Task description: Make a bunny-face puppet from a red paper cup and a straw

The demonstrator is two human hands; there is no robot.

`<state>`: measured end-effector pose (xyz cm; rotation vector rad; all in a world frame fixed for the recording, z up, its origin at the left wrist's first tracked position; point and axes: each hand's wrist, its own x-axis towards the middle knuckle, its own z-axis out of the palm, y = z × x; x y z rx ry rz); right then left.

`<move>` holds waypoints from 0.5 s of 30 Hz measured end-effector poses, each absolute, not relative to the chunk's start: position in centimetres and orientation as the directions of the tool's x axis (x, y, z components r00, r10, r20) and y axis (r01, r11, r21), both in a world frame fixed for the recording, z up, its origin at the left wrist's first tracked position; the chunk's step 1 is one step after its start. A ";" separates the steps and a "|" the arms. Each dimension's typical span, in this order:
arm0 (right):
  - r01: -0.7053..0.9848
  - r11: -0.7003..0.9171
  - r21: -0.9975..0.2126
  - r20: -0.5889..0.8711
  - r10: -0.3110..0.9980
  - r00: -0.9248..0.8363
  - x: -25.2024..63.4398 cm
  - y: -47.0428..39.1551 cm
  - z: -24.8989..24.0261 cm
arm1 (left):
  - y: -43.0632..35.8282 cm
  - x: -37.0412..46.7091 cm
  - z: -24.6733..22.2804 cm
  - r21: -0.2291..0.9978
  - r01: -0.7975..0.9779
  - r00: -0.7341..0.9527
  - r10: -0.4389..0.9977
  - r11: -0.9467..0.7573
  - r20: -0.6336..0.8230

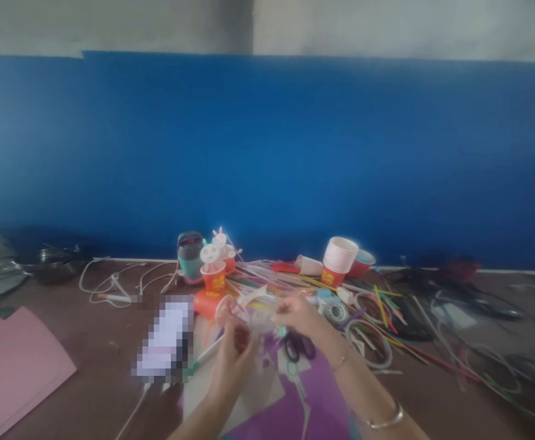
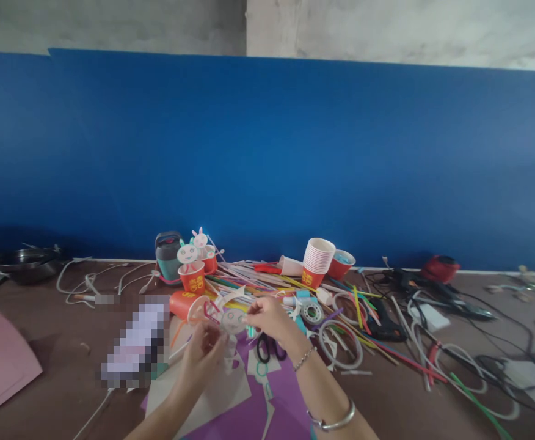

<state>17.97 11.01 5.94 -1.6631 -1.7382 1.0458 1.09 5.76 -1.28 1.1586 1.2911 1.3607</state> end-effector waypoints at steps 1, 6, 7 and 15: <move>0.554 -0.066 -0.830 -0.168 0.977 -0.134 18.0 10.7 5.6 | 5.7 1.1 -0.9 0.998 -0.053 -0.149 0.988 -0.041 0.033; 0.338 -0.173 -0.925 -0.256 0.942 -0.216 18.0 10.3 4.3 | 5.7 0.8 -0.3 0.989 -0.107 -0.020 0.994 0.105 -0.108; 0.306 -0.185 -0.934 -0.251 0.949 -0.193 17.9 10.4 4.1 | 5.7 0.8 -0.3 0.985 -0.114 -0.009 0.992 0.127 -0.129; 0.503 -0.050 -0.863 -0.106 0.991 -0.084 16.9 10.6 3.7 | 5.6 0.6 0.0 0.964 -0.231 -0.099 0.983 0.131 -0.157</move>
